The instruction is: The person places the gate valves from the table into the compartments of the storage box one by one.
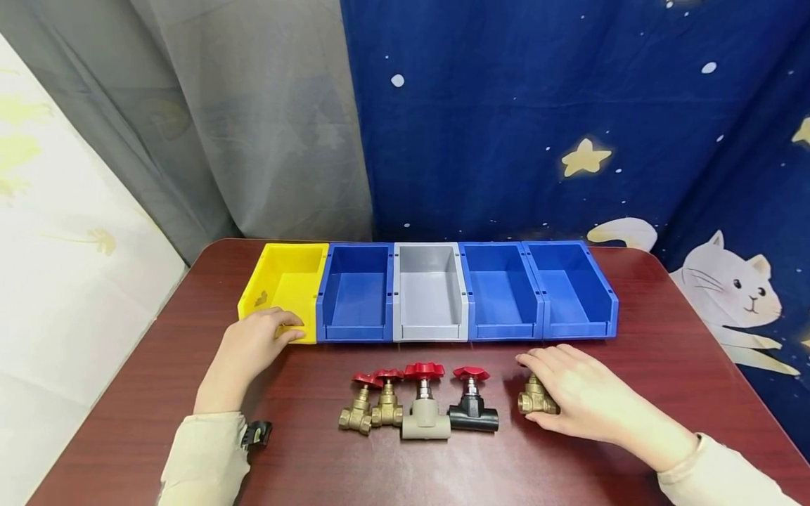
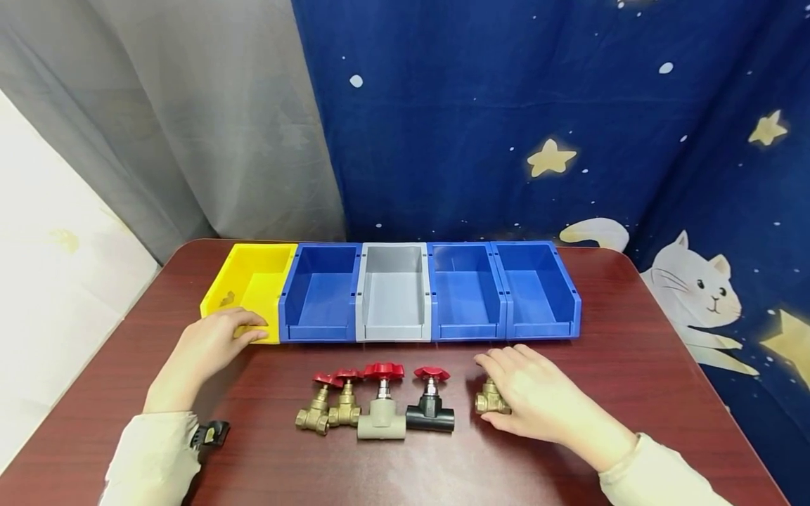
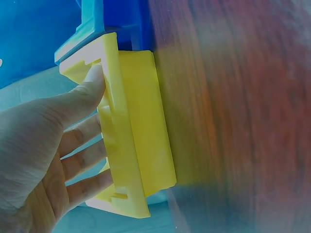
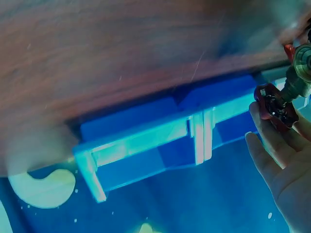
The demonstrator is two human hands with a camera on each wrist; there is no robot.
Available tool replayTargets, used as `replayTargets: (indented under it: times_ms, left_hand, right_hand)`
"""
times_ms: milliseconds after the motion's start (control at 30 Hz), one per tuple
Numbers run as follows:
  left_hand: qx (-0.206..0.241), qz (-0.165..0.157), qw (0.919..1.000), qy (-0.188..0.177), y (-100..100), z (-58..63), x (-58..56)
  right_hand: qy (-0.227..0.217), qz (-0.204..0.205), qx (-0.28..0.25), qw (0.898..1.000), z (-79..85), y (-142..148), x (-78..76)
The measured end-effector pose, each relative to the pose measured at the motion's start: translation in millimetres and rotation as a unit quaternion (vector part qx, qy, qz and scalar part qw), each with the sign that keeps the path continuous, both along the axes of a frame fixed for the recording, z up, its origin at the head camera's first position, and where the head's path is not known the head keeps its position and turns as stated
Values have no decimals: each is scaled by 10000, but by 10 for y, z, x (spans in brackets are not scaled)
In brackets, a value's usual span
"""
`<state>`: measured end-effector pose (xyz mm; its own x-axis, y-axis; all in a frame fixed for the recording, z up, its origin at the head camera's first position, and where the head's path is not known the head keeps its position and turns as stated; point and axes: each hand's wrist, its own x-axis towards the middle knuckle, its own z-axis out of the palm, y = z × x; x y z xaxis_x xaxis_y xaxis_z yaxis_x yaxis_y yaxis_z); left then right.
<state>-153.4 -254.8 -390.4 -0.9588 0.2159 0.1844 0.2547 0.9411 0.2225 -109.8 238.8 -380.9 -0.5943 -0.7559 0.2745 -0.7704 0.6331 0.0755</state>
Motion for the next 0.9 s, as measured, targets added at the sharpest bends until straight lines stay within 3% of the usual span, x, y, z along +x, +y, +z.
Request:
replayTargets:
  times_ms: [300, 600, 900]
  left_hand:
    - [25, 24, 10000, -39, -12, 0, -5]
    - [14, 35, 10000, 16, -17, -8, -3]
    - [-30, 29, 10000, 37, -9, -16, -8]
  right_hand:
    - [306, 208, 0, 9993, 151, 183, -115]
    - [640, 759, -231, 9948, 227, 393, -295]
    - [652, 639, -175, 9957, 300, 585, -454]
